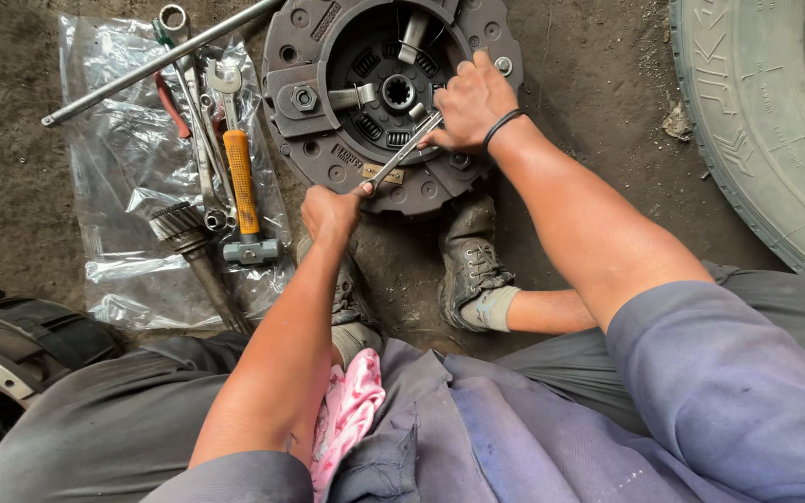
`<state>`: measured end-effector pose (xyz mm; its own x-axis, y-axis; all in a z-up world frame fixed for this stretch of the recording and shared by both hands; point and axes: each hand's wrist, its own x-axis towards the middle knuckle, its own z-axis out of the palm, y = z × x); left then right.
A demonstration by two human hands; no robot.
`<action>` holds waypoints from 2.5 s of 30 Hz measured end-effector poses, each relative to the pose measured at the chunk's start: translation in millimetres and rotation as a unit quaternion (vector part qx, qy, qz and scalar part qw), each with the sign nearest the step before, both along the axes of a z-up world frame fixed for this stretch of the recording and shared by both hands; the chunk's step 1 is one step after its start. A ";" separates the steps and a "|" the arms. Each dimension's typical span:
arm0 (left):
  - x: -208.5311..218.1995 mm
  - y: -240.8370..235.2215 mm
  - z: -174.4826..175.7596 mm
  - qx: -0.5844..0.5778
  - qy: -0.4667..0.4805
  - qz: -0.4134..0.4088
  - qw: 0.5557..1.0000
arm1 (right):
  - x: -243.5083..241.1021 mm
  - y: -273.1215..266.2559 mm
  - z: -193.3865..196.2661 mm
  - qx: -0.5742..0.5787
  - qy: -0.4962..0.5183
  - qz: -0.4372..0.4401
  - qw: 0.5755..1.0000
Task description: The person sits on the ground and uses a wrench to tighten bolts on a disassembled clutch assembly. They also use a caliper to measure the assembly and a hammer to tap a component into place.
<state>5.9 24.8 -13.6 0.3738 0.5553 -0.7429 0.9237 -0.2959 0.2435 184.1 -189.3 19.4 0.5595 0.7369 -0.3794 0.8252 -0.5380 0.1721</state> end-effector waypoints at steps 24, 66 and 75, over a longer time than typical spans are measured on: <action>0.9 6.2 6.5 -0.057 -0.010 0.012 0.998 | -92.9 -23.8 31.6 0.054 -0.004 -0.231 0.971; 259.6 89.8 -15.5 0.024 -0.112 -0.006 0.993 | 213.7 61.3 -42.6 0.082 0.054 -0.257 0.961; 262.3 91.2 -25.8 0.042 -0.136 -0.020 0.990 | 183.8 30.3 -44.9 0.128 -0.050 -0.119 0.983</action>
<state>268.2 115.9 -39.3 0.5768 0.5916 -0.5633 0.8142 -0.3612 0.4545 367.9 -159.0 -25.5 0.7532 0.6442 -0.1332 0.6560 -0.7505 0.0799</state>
